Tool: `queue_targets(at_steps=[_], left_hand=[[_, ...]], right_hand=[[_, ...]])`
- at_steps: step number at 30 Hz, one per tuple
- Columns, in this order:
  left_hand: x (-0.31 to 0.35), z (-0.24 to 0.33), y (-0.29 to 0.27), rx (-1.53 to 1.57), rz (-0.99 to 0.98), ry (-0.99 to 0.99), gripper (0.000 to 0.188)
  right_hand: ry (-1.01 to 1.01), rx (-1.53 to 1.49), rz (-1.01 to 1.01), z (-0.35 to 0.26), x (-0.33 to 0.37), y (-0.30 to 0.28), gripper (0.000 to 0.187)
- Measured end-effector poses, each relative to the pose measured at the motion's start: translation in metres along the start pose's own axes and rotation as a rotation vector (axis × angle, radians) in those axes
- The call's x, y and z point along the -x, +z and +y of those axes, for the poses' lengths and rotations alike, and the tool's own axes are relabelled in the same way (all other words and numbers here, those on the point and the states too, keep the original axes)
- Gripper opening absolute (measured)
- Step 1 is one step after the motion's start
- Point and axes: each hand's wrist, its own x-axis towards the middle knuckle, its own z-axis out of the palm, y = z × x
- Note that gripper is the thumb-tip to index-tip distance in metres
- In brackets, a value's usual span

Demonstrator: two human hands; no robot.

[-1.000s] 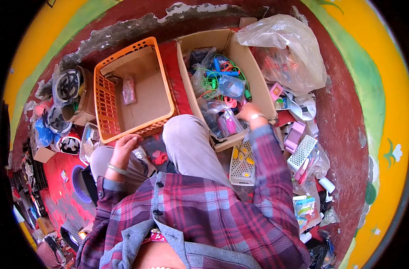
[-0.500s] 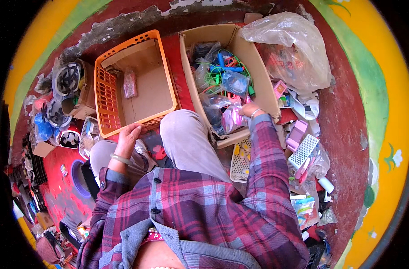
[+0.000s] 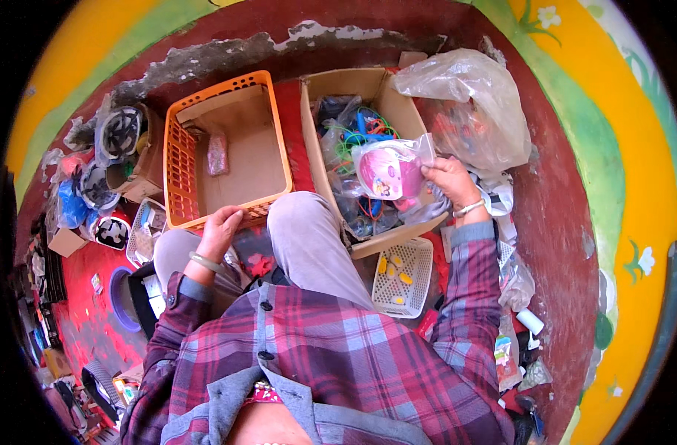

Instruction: The person picks up several packaged items from a crate, cleans them with a cloth, and places them into a cardboard box.

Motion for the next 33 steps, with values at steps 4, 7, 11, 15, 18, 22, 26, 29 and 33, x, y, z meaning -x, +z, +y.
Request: queue_targets(at_steps=[4, 7, 11, 15, 18, 22, 26, 29, 33], left_hand=[[0.029, 0.054, 0.025, 0.344, -0.306, -0.202, 0.045], [0.047, 0.07, 0.045, 0.895, -0.547, -0.299, 0.077], [0.068, 0.086, 0.053, 1.245, -0.5, -0.054, 0.07], [0.077, 0.077, 0.019, 1.13, -0.316, -0.062, 0.046], [0.083, 0.075, -0.001, 1.103, -0.298, -0.02, 0.044], [0.089, 0.065, -0.015, 1.125, -0.261, 0.033, 0.044], [0.09, 0.055, -0.023, 1.233, -0.292, 0.01, 0.045], [0.088, 0.044, -0.027, 1.231, -0.299, 0.01, 0.048], [0.093, 0.045, -0.031, 1.145, -0.311, 0.039, 0.05]], right_hand=[[-0.288, 0.119, 0.075, -0.059, 0.02, 0.068, 0.022], [-1.072, 0.699, 0.173, -0.089, 0.024, 0.138, 0.03], [-1.266, 1.022, 0.02, -0.096, 0.063, 0.22, 0.041], [-1.247, 0.989, -0.099, -0.091, 0.068, 0.253, 0.041], [-1.21, 0.916, -0.153, -0.088, 0.065, 0.258, 0.039], [-1.117, 0.722, -0.123, -0.09, 0.063, 0.256, 0.034], [-0.884, 0.398, -0.086, -0.109, 0.062, 0.246, 0.02], [-0.596, 0.077, -0.032, -0.119, 0.063, 0.24, 0.017], [-0.36, -0.138, -0.017, -0.126, 0.059, 0.241, 0.019]])
